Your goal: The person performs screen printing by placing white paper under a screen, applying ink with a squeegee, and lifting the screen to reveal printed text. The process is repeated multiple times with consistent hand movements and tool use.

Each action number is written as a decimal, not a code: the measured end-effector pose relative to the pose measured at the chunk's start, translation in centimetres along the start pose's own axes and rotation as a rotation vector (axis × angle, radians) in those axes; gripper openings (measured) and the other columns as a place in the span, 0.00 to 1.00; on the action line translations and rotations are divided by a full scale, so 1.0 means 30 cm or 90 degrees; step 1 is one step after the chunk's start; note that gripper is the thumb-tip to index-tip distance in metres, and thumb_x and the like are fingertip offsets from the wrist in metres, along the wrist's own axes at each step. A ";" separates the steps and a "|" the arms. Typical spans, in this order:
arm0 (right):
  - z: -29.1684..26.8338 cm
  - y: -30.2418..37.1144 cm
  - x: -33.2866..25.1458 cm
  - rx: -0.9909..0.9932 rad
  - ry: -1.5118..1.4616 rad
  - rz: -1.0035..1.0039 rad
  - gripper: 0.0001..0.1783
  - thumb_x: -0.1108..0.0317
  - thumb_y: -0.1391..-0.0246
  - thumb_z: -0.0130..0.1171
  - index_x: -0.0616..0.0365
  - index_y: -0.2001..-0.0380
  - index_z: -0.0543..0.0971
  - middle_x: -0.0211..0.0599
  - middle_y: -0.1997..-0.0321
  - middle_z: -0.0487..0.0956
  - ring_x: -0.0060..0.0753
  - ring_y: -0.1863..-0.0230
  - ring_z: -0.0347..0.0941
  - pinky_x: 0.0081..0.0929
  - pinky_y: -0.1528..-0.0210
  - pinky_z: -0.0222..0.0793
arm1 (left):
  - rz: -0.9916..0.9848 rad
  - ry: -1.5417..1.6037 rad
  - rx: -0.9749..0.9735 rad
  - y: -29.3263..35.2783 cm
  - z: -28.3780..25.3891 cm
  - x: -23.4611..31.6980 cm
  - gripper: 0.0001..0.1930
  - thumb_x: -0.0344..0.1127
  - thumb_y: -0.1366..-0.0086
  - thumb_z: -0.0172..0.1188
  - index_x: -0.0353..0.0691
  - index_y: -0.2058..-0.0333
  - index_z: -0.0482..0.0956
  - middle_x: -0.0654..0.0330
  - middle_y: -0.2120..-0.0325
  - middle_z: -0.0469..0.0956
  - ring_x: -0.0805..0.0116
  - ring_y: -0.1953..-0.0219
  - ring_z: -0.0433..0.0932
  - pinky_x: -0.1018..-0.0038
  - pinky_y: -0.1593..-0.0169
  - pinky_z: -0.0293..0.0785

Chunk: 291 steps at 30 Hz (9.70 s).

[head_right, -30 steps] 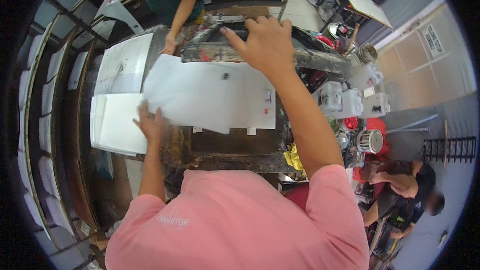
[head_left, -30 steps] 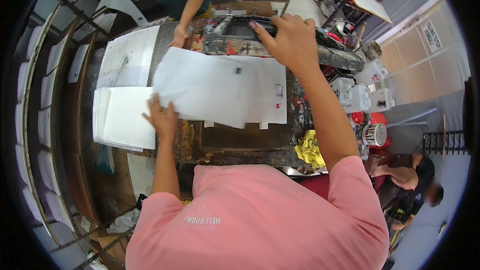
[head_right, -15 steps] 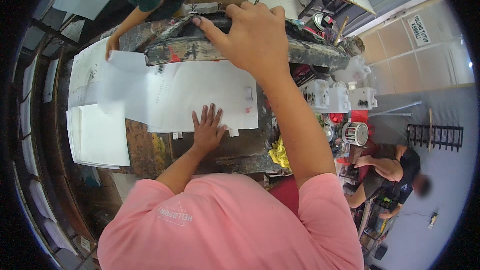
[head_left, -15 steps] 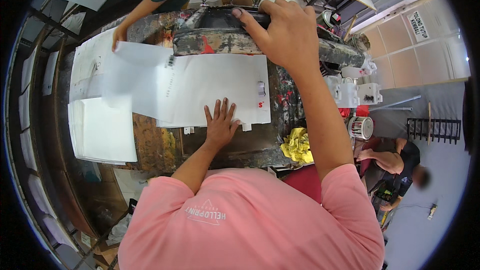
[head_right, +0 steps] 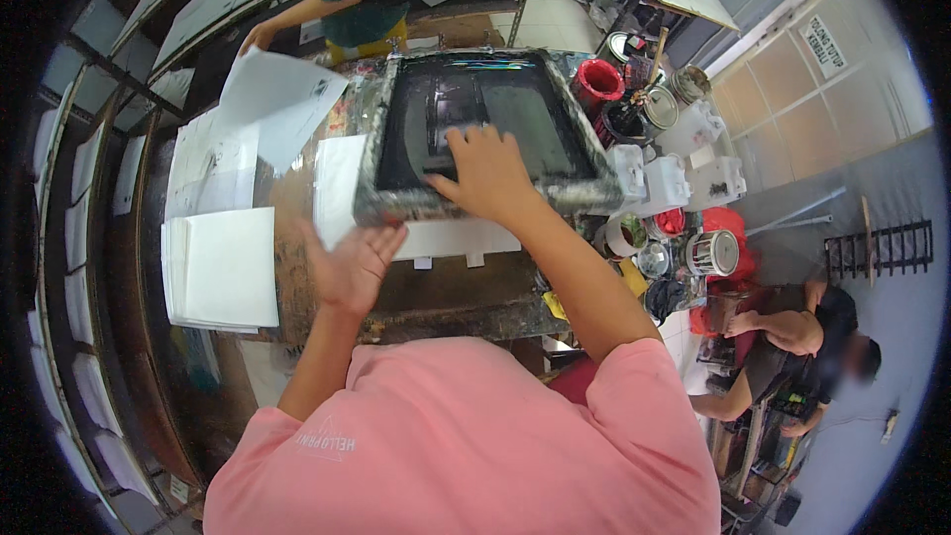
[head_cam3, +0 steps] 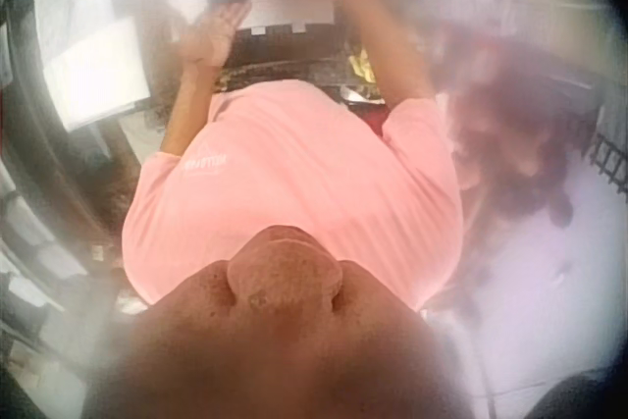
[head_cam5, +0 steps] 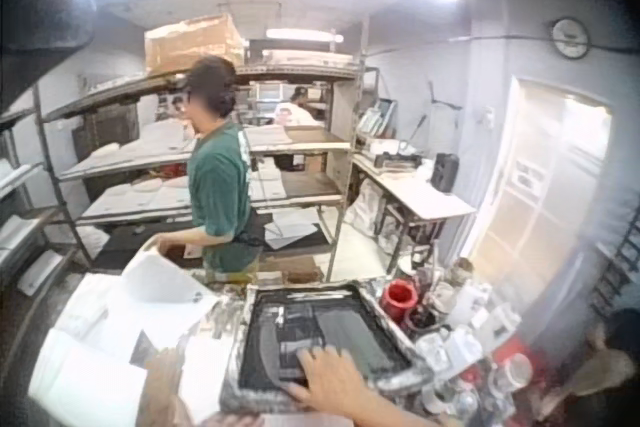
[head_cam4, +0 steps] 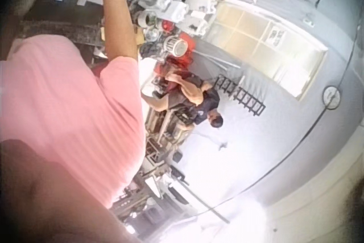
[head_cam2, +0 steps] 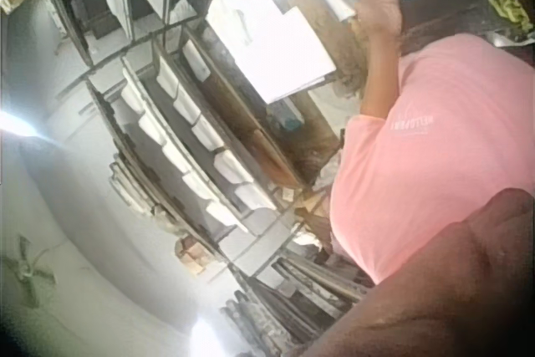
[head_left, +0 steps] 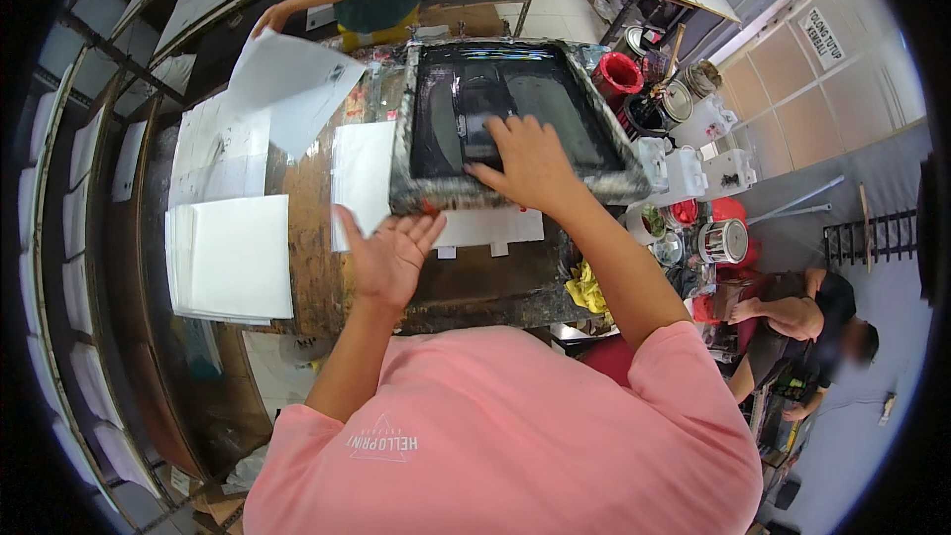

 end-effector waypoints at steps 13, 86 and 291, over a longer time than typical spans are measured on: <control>0.506 0.377 0.021 -0.209 -0.019 0.031 0.26 0.69 0.47 0.66 0.49 0.43 0.78 0.35 0.48 0.81 0.44 0.43 0.75 0.49 0.42 0.62 | -0.248 -0.106 0.097 -0.158 -0.535 -0.301 0.68 0.89 0.40 0.43 0.26 0.26 0.46 0.37 0.37 0.70 0.46 0.34 0.74 0.57 0.28 0.68; -0.331 -0.281 -0.012 0.252 0.097 0.015 0.36 0.33 0.36 0.57 0.60 0.67 0.89 0.40 0.69 0.84 0.42 0.63 0.79 0.45 0.54 0.59 | 0.522 -1.170 0.379 -0.062 -0.356 0.468 0.35 0.51 0.33 0.70 0.39 0.33 0.75 0.43 0.34 0.74 0.45 0.23 0.58 0.38 0.21 0.28; -0.353 -0.363 0.002 0.247 0.082 0.009 0.38 0.30 0.38 0.56 0.59 0.68 0.90 0.42 0.69 0.86 0.43 0.63 0.81 0.45 0.54 0.61 | 0.516 -1.370 -0.250 -0.252 -0.234 -0.358 0.28 0.47 0.24 0.56 0.53 0.28 0.70 0.50 0.22 0.55 0.43 0.20 0.48 0.30 0.23 0.34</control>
Point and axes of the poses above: each hand's wrist, its own y-axis away from the middle knuckle, its own z-axis out of the palm, x = y × z, the point moved 7 cm from there along -y, towards the middle knuckle
